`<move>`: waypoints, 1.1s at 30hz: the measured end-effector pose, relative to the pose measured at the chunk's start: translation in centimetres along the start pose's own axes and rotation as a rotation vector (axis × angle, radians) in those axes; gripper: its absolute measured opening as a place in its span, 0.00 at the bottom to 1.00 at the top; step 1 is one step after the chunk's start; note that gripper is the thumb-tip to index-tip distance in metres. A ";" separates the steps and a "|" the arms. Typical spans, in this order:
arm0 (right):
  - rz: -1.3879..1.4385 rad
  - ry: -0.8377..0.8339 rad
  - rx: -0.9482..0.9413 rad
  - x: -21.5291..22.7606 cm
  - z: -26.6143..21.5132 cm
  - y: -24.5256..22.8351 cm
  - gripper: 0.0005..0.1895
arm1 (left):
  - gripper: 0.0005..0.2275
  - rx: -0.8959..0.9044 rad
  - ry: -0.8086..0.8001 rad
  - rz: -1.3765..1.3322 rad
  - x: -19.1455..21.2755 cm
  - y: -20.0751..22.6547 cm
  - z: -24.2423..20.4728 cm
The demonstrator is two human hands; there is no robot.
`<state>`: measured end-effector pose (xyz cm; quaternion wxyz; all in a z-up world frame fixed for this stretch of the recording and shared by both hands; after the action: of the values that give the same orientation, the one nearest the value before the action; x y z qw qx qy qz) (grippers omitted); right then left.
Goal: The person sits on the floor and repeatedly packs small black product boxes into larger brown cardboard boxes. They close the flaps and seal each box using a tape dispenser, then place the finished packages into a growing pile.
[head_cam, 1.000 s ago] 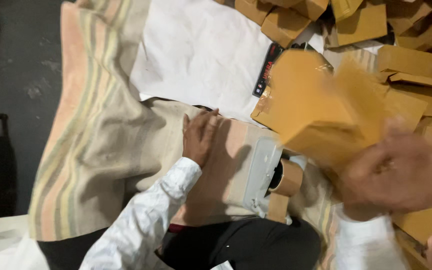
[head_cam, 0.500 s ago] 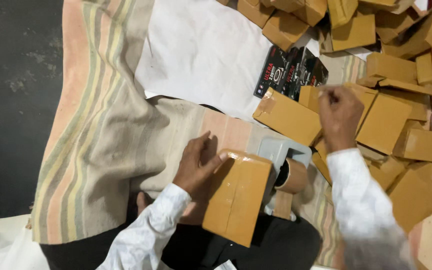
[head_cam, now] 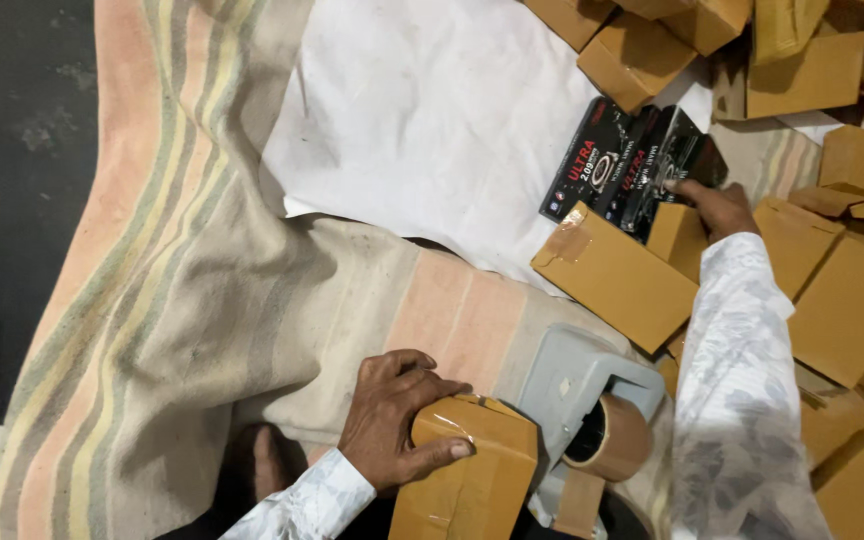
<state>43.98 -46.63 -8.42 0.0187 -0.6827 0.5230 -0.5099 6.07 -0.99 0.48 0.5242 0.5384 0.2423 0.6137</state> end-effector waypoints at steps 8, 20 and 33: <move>0.295 0.374 0.794 8.8 -10.1 -7.5 0.60 | 0.34 -0.012 -0.070 0.113 -0.9 -0.6 -0.5; 1.167 -0.972 0.442 8.6 -45.0 7.9 0.52 | 0.29 -0.089 0.156 -0.290 7.7 5.7 -1.4; 1.116 -0.867 0.210 -1.0 -55.9 17.5 0.51 | 0.23 -0.382 -0.061 0.432 3.8 8.4 -7.6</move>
<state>-8.09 -25.43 7.93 0.5488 -0.4490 0.6880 -0.1546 -3.65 1.65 6.94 0.4803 0.4874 -0.0136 0.7291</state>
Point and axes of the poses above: each hand's wrist, its own z-axis towards the middle knuckle, its own x-axis out of the back of the hand, y = z × x, the point moved 6 cm from there along z, towards the middle knuckle, and after that the axes turned 15 degrees about -x, right-handed, at the moved point
